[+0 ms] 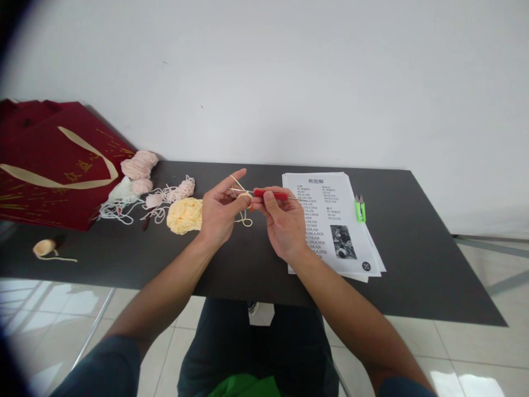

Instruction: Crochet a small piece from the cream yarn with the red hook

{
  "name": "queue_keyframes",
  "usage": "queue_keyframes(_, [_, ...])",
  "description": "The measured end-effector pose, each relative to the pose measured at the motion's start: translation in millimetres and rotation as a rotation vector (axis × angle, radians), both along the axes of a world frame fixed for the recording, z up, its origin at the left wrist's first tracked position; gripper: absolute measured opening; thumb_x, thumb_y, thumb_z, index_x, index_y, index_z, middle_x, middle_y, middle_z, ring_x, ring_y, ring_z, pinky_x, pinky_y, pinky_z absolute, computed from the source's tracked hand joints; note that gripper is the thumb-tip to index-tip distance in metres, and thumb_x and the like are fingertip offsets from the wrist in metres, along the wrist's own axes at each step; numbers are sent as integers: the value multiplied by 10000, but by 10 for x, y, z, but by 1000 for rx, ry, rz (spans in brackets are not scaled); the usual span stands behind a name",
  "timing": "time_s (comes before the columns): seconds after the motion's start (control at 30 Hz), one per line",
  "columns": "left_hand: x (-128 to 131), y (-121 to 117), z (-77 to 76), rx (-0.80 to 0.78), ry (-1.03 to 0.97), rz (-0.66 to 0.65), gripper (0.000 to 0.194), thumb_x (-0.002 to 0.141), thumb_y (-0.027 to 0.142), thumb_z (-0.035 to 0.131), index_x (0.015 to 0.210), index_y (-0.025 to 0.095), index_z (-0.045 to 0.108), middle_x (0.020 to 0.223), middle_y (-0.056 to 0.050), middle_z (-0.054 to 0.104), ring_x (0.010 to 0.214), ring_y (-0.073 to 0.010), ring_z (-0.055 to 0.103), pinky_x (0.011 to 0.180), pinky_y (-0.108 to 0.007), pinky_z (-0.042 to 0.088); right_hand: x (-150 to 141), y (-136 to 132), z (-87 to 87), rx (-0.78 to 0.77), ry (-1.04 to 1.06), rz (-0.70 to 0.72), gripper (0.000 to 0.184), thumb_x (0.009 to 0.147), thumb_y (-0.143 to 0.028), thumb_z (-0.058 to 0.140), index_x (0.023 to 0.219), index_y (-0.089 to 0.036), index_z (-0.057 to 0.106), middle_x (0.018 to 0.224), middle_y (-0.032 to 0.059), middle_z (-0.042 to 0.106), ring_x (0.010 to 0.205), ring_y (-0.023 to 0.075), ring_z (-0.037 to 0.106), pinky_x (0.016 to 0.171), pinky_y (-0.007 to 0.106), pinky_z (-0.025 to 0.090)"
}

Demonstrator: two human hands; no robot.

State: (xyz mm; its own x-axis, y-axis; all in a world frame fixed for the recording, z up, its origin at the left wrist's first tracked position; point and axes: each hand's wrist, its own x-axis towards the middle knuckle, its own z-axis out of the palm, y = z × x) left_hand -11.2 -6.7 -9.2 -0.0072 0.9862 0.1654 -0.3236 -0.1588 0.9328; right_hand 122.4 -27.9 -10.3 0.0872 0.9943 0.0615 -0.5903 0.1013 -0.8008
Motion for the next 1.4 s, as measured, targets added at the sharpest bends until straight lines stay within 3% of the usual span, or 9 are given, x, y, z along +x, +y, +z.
queue_keyframes(0.27, [19,-35,22,-2,16,15,342,737,193,819,1077,210,784,770,32,689,651,-82,638,641,-215,526,0,21,-52,15,-15,2,103,887,-315,811,936,-257,741,940,-30,828,760,68,771,773,169,667])
queue_keyframes(0.53, [32,-56,41,6,33,50,488,736,158,791,1218,220,749,800,35,658,656,-74,609,621,-207,495,-5,13,-48,43,-7,15,115,888,-318,809,938,-246,735,947,-22,821,755,74,750,753,188,651])
queue_keyframes(1.1, [64,-106,71,26,74,117,501,757,181,803,1250,206,722,797,32,705,680,-94,644,670,-244,511,37,29,-51,109,-56,-13,178,857,-343,837,917,-278,682,955,-34,793,739,95,700,700,244,602])
queue_keyframes(1.4, [54,-113,84,96,132,157,421,786,160,779,1201,212,726,744,43,670,659,-99,617,677,-263,496,92,23,48,198,-119,-127,212,817,-338,868,857,-259,675,885,-19,762,661,95,628,594,241,505])
